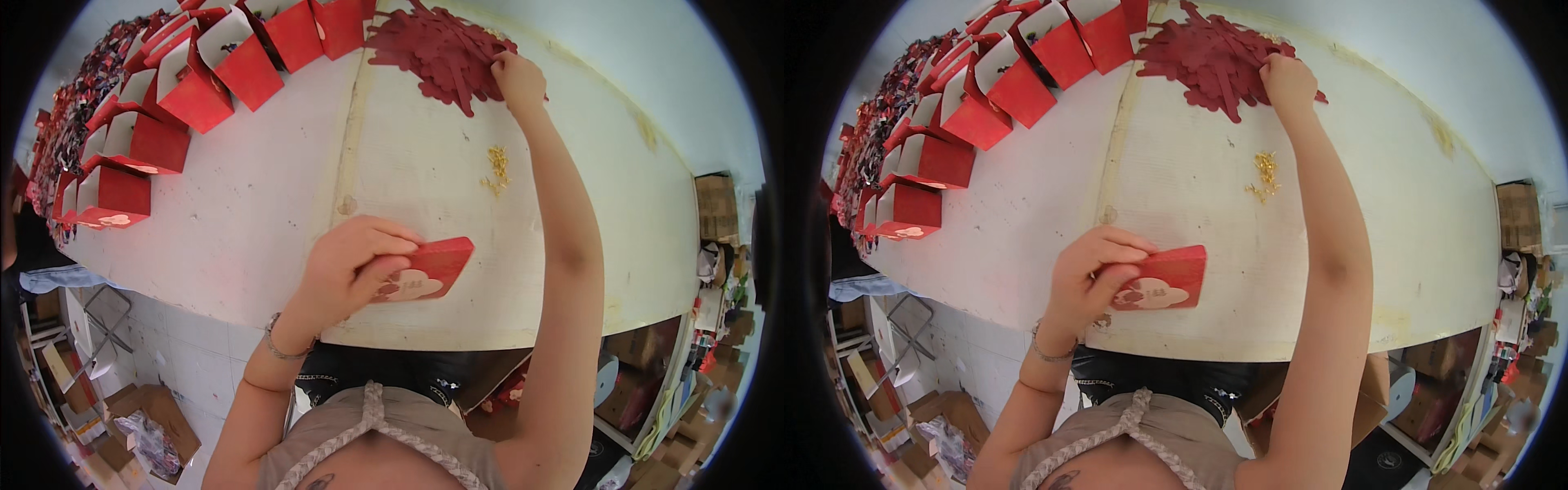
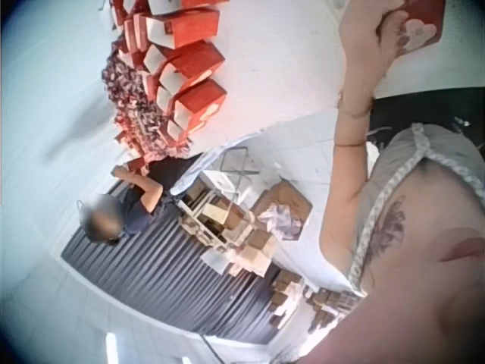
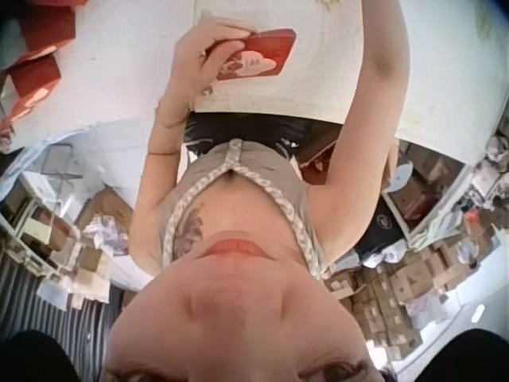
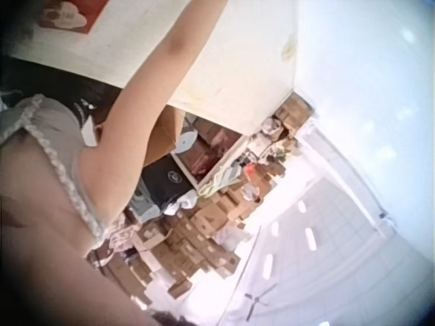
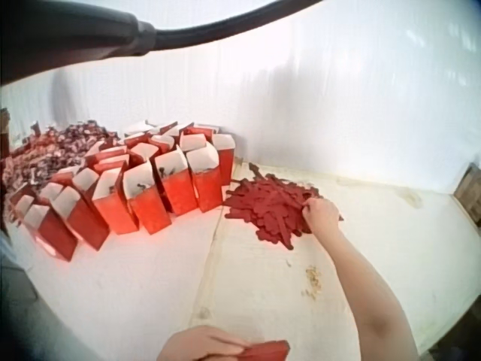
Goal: The person assembles small red gift boxes by folding flaps and inserting a red ribbon through a pre-punched hole to secure the closure. The person places each completed box into a cardboard box on the floor.
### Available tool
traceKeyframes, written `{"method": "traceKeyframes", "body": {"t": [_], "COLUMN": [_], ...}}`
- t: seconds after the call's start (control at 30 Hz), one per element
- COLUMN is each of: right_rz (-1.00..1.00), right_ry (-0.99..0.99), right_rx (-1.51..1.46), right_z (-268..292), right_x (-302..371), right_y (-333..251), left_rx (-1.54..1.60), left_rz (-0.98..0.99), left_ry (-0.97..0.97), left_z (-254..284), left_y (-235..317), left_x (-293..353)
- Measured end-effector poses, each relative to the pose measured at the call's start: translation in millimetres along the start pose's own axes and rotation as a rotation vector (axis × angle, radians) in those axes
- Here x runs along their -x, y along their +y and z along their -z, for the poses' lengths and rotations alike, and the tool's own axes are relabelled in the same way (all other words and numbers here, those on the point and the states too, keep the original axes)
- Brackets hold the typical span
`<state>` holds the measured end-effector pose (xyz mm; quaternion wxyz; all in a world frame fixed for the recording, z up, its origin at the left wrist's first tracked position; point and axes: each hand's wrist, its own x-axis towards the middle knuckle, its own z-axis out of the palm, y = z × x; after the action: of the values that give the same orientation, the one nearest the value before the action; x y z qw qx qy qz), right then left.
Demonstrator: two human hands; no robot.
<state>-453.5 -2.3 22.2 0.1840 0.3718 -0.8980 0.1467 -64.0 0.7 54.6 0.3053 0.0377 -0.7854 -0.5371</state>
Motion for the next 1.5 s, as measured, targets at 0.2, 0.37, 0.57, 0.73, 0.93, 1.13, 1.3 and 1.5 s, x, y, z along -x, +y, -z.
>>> {"method": "traceKeyframes", "body": {"t": [0.2, 0.37, 0.57, 0.73, 0.93, 1.13, 1.3, 1.5], "right_rz": [-0.138, 0.557, 0.243, -0.105, 0.06, 0.176, 0.039, 0.323], "right_ry": [0.163, 0.315, 0.029, -0.244, 0.051, 0.149, 0.075, 0.052], "right_rx": [-0.654, -0.533, -1.037, -1.462, -0.153, -0.131, -0.845, -1.131], "right_z": [80.7, 152.4, 151.6, 148.2, 69.3, 70.4, 128.8, 141.8], "right_x": [43.8, 190.7, 233.3, 223.7, 202.4, 207.4, 215.2, 240.2], "right_y": [-32.1, -90.4, -117.7, -95.1, -25.8, -18.4, -61.5, -109.6], "left_rx": [-0.361, -0.584, -0.555, -0.318, -0.05, -0.216, -0.024, -0.118], "left_rz": [-0.118, -0.2, -0.215, -0.112, 0.167, 0.008, 0.117, 0.04], "left_ry": [0.412, 0.475, 0.422, 0.4, 0.389, 0.366, 0.449, 0.309], "left_z": [-21.7, -26.9, -30.2, -20.0, -20.2, -16.2, -16.6, -14.7], "left_y": [-5.2, -6.5, 1.7, -10.6, 2.3, -1.1, 4.4, -2.3], "left_x": [12.6, 2.9, 1.0, 1.1, 5.1, 2.6, 9.7, 12.0]}}
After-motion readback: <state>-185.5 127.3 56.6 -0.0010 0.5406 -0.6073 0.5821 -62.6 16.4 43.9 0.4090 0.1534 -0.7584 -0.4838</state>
